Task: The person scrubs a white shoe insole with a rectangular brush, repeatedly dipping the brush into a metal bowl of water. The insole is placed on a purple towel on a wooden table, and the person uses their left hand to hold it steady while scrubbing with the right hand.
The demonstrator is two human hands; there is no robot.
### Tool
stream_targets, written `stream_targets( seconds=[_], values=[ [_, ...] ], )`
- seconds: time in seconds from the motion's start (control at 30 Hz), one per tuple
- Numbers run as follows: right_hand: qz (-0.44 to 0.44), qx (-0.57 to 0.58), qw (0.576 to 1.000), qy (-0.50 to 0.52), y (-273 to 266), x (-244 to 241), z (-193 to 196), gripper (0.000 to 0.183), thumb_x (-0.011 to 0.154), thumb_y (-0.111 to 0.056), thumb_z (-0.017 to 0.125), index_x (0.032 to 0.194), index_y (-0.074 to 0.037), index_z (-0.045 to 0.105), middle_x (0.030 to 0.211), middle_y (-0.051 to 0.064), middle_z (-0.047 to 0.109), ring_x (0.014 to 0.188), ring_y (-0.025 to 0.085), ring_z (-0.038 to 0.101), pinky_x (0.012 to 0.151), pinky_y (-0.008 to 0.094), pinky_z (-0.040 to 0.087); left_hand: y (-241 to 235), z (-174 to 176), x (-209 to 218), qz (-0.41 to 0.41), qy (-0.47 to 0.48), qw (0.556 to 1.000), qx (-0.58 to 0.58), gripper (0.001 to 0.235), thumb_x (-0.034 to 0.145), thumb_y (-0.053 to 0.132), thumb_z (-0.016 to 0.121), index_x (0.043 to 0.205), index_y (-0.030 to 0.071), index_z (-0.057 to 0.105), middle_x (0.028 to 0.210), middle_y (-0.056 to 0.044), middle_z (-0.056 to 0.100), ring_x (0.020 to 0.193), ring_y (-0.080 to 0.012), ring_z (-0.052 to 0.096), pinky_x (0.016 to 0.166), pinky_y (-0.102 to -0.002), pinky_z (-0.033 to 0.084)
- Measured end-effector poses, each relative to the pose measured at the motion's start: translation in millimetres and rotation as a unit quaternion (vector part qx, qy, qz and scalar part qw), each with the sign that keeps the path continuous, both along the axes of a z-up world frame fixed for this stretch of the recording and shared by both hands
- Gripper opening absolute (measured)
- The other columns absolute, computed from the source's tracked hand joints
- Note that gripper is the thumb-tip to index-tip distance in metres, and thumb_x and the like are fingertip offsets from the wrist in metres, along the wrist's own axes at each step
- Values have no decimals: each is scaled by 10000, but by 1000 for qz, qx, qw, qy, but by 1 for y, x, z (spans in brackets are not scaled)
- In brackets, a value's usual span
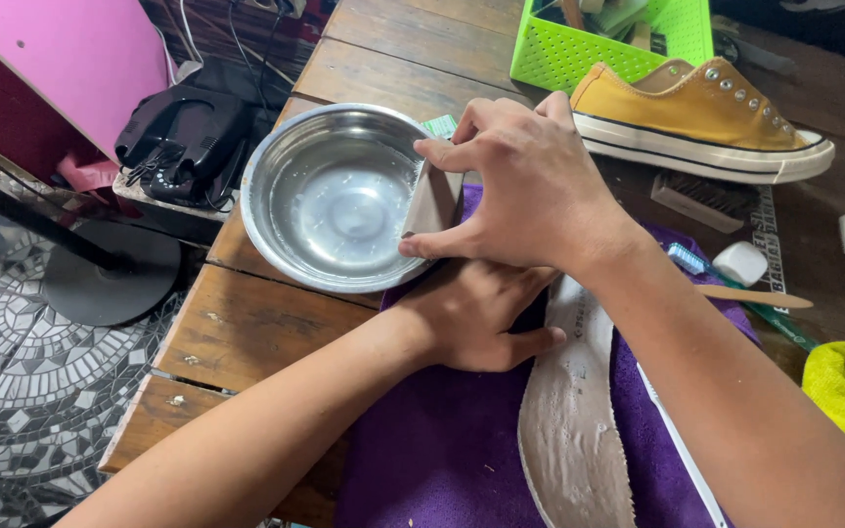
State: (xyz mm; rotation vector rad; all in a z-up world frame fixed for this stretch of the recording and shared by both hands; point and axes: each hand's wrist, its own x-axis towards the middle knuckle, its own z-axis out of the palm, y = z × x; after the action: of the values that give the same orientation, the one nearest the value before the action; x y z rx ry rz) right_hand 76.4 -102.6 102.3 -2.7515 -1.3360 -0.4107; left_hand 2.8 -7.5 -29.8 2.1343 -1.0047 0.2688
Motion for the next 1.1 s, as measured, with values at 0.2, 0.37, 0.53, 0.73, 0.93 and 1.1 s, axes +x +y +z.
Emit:
stream_targets(
  seconds=[0.2, 0.37, 0.53, 0.73, 0.93, 1.1],
  values=[
    [12, 2, 999, -49, -5, -6, 0, 957, 681, -998, 863, 1331, -296, 875, 1042, 61, 649, 917, 304, 651, 851, 564, 400, 2, 1, -1, -1, -25, 1000, -8, 691, 1068, 515, 584, 1504, -21, 598, 1405, -305, 722, 1400, -436, 633, 1292, -511, 400],
    [3, 14, 998, -68, -8, -9, -1, 945, 658, -1006, 879, 1265, -281, 871, 1023, 63, 640, 905, 308, 641, 856, 576, 406, 1, 2, -2, 6, -73, 996, -52, 492, 1069, 417, 653, 1232, -46, 693, 1090, -297, 756, 1052, -437, 709, 1061, -511, 534],
    [-18, 5, 996, -91, -8, -18, 1, 945, 659, -1017, 850, 1260, -289, 880, 1011, 73, 645, 854, 337, 643, 937, 634, 405, 0, -4, 0, 8, -123, 989, -77, 444, 1102, 396, 635, 1057, -41, 698, 900, -217, 687, 859, -373, 653, 937, -496, 541],
    [-27, -3, 996, -87, -11, -20, 8, 838, 669, -1004, 849, 1132, -308, 891, 1014, 79, 660, 877, 327, 655, 972, 664, 389, 0, -6, 2, -1, -12, 1000, -10, 581, 1119, 478, 559, 1355, -46, 645, 1334, -296, 719, 1325, -449, 621, 1249, -546, 395],
    [-44, -9, 996, -76, -12, -22, 13, 824, 673, -992, 832, 1117, -301, 897, 1009, 76, 680, 928, 308, 675, 1008, 708, 379, 0, -3, 2, -1, 28, 1000, 1, 581, 1110, 470, 584, 1410, -27, 621, 1379, -285, 716, 1376, -438, 605, 1266, -526, 377],
    [-51, -16, 996, -67, -14, -20, 13, 838, 688, -1004, 820, 1136, -300, 900, 978, 83, 674, 932, 309, 677, 1010, 702, 374, 0, -3, 4, -11, -19, 999, -25, 562, 1112, 412, 618, 1434, -48, 601, 1384, -305, 700, 1358, -461, 614, 1250, -550, 405]
  ],
)
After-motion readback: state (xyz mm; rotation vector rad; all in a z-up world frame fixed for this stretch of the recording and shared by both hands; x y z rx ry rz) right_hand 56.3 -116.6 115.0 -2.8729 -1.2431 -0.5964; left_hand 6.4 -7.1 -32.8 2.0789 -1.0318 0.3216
